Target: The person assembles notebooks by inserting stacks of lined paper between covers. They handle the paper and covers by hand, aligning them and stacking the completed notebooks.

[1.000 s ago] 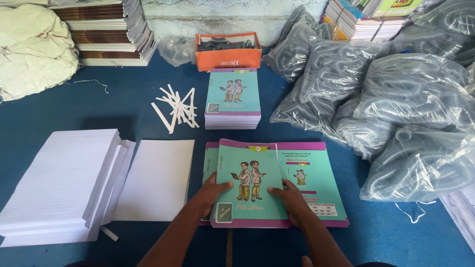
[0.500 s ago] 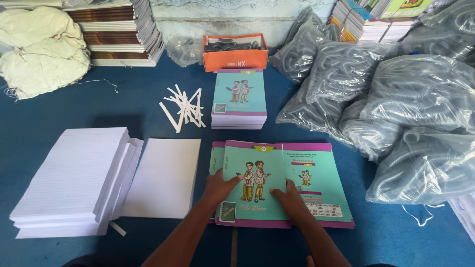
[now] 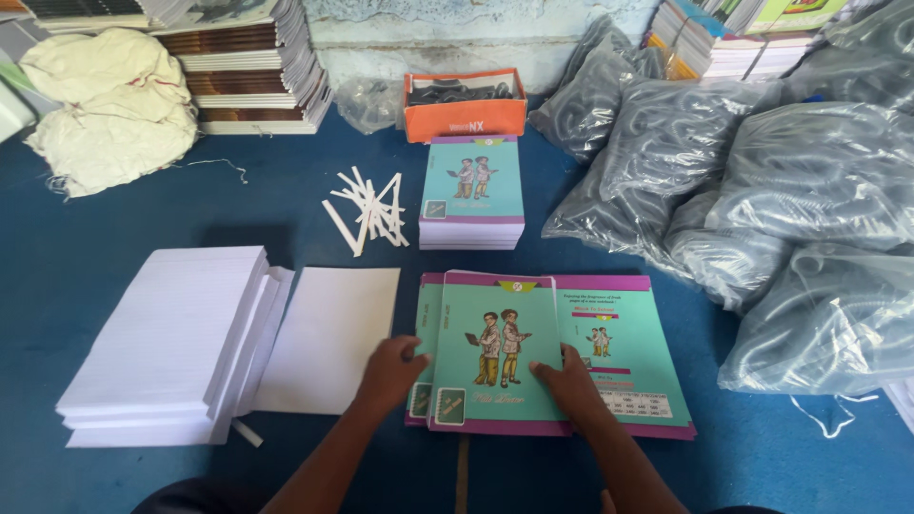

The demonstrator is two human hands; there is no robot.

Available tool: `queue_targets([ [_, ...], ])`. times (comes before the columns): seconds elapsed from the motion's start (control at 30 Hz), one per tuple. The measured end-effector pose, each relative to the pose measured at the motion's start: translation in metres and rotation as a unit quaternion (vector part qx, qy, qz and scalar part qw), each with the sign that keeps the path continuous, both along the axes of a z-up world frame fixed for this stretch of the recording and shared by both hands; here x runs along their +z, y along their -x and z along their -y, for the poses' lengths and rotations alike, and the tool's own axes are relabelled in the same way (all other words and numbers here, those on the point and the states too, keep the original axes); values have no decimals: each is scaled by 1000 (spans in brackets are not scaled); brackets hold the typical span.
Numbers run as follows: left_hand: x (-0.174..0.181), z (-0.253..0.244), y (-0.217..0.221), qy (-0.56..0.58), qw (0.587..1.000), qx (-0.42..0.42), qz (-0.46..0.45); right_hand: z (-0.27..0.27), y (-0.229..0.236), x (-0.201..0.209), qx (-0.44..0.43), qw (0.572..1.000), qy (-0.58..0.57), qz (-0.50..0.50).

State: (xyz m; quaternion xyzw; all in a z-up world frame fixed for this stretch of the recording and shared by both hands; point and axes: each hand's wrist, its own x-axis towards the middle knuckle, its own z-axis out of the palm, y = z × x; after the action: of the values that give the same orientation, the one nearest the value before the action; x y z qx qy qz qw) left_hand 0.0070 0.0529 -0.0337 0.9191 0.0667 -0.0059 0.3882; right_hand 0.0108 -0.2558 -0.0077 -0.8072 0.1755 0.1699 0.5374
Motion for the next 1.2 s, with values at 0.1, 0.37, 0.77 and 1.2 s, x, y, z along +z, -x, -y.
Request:
queue_targets([
  [0.1, 0, -18, 14, -129, 990, 47, 40, -1, 0, 1, 3, 1000, -3, -2],
  [0.37, 10, -32, 36, -249, 961, 63, -99, 3, 3, -6, 15, 998, -20, 49],
  [0.77, -15, -52, 37, -246, 968, 21, -47, -1, 4, 2, 9, 999, -19, 25],
  [1.2, 67, -36, 48, -147, 983, 87, 62, 0, 2, -4, 13, 999, -20, 28],
])
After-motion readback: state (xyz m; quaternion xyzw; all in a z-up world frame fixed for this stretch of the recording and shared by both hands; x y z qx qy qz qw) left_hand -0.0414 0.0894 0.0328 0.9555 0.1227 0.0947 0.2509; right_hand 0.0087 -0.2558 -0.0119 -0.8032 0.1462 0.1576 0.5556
